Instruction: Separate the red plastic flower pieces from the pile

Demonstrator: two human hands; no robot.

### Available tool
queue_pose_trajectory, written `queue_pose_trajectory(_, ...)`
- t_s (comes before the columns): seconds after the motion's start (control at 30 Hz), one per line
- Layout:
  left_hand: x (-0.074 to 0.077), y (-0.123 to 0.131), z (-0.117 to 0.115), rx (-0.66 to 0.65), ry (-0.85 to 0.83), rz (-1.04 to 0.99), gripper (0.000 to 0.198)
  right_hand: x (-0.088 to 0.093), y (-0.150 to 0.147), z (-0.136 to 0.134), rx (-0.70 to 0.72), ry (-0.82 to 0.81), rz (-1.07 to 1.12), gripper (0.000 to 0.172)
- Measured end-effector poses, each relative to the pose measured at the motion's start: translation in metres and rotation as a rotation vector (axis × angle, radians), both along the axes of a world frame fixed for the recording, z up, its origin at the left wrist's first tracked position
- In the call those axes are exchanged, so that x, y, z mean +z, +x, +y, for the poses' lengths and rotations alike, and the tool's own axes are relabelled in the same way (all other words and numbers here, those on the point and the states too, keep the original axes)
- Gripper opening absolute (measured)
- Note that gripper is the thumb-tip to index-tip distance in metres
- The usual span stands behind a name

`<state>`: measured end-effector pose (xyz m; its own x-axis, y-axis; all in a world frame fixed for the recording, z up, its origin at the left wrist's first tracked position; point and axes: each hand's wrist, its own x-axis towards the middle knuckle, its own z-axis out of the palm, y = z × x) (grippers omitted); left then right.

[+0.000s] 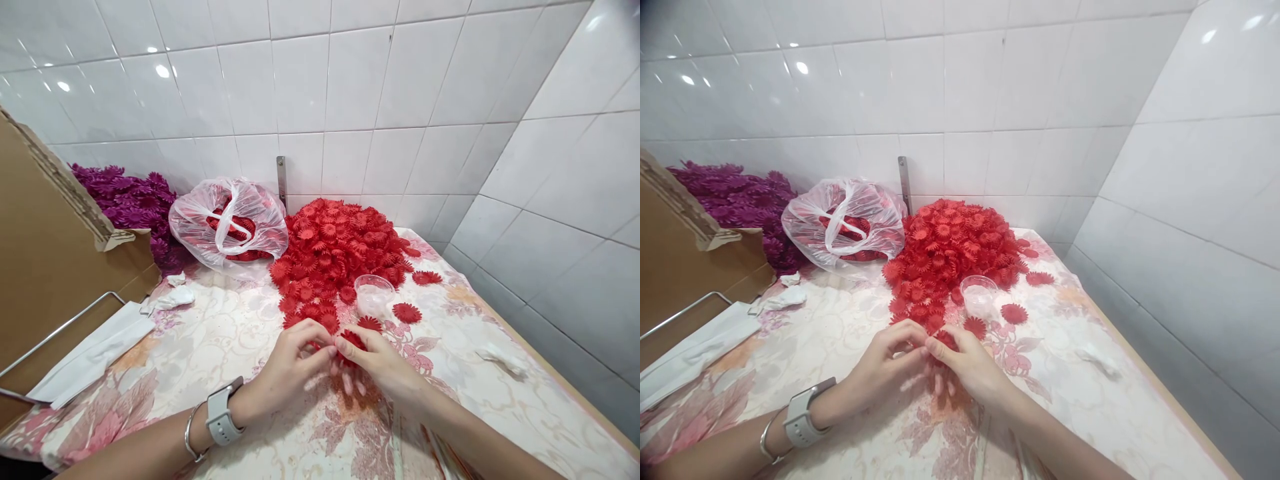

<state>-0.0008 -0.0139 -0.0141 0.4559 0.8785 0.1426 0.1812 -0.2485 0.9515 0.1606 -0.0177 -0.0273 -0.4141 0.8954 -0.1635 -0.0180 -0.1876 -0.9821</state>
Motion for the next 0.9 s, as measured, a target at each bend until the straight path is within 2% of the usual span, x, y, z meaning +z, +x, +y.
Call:
queue_pose_trajectory(0.17, -0.005, 0.002, 0.006, -0.112, -0.485, -0.374, 0.014, 0.007, 0.007, 0.004, 0.077, 0.007, 0.108, 0.034)
queue_pose_trajectory(0.23, -0.007, 0.002, 0.008, -0.117, -0.605, -0.465, 0.016, 0.01, 0.008, 0.004, 0.07, 0.0, 0.13, 0.033)
queue_pose_trajectory(0.37, -0.005, 0.002, 0.009, -0.057, -0.685, -0.492, 0.017, 0.011, 0.009, 0.003, 0.069, 0.003, 0.16, 0.031)
queue_pose_trajectory(0.53, 0.001, -0.002, 0.016, 0.069, -0.696, -0.56, 0.013, 0.008, 0.017, 0.007, 0.078, 0.001, 0.24, 0.028)
queue_pose_trajectory(0.6, 0.003, -0.01, 0.024, 0.172, -0.617, -0.545, 0.013, 0.005, 0.021, 0.01, 0.029, -0.011, 0.278, 0.028)
queue_pose_trajectory(0.63, 0.004, -0.015, 0.029, 0.219, -0.516, -0.514, 0.013, 0.004, 0.022, 0.011, 0.002, -0.02, 0.275, 0.027)
queue_pose_trajectory(0.73, 0.006, -0.03, 0.04, 0.35, -0.123, -0.137, 0.013, 0.001, 0.022, 0.012, -0.041, -0.037, 0.19, 0.024)
queue_pose_trajectory(0.83, 0.01, -0.032, 0.039, 0.336, 0.252, 0.179, 0.007, -0.001, 0.019, 0.011, -0.06, -0.011, 0.083, 0.025)
queue_pose_trajectory(0.9, 0.012, -0.026, 0.031, 0.25, 0.295, 0.233, 0.003, -0.001, 0.017, 0.01, -0.103, 0.003, 0.021, 0.027)
